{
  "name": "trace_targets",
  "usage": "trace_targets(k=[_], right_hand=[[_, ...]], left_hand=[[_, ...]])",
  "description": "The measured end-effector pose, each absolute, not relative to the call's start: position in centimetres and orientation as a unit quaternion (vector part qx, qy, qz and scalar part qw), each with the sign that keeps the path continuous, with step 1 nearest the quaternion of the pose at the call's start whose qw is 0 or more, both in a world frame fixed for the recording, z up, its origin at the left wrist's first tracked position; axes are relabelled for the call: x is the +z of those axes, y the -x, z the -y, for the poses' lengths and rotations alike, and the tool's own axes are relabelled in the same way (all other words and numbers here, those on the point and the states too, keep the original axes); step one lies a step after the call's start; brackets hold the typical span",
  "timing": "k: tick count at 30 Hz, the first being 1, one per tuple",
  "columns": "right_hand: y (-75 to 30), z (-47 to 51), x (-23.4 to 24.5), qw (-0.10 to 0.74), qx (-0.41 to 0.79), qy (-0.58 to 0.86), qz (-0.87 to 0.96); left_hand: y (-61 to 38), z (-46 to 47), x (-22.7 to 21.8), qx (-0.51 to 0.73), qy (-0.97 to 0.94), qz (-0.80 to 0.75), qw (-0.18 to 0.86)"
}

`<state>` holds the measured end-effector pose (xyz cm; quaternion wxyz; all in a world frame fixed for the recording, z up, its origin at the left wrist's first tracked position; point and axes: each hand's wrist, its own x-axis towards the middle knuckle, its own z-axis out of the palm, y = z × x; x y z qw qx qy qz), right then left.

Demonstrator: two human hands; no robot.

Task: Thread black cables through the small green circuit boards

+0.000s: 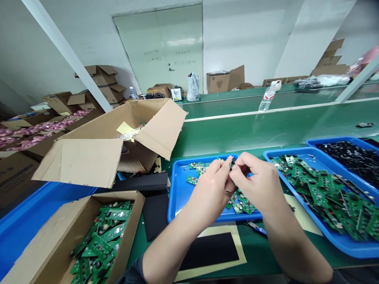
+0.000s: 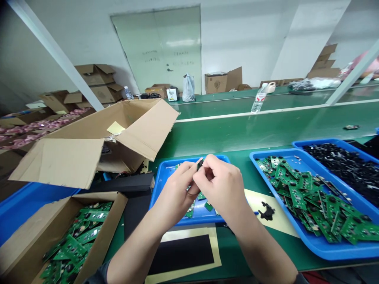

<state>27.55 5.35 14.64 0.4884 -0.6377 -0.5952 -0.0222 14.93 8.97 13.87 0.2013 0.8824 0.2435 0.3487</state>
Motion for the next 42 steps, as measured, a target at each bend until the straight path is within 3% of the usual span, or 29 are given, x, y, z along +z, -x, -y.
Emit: trace_targets(k=[3, 9, 14, 24, 33, 42], right_hand=[[-28.2, -5.2, 14.9, 0.485, -0.015, 0.629, 0.607], [-30.3, -4.5, 16.0, 0.519, 0.165, 0.511, 0.665], [-30.5, -4.7, 15.5, 0.560, 0.098, 0.521, 0.636], [-30.6, -6.5, 14.2, 0.532, -0.050, 0.479, 0.697], [-42.1, -6.8, 10.5, 0.520, -0.050, 0.697, 0.492], [-52.0, 0.0, 5.0, 0.395, -0.051, 0.841, 0.366]], left_hand=[[-15.0, -8.7, 14.2, 0.370, -0.871, -0.233, 0.224], [-14.4, -9.2, 15.3, 0.407, -0.838, -0.240, 0.273], [-14.2, -9.4, 15.7, 0.385, -0.836, -0.237, 0.310], [-14.5, -9.0, 15.6, 0.293, -0.851, -0.260, 0.350], [-12.7, -10.2, 15.4, 0.328, -0.808, -0.291, 0.393], [-11.7, -10.6, 16.2, 0.337, -0.811, -0.298, 0.374]])
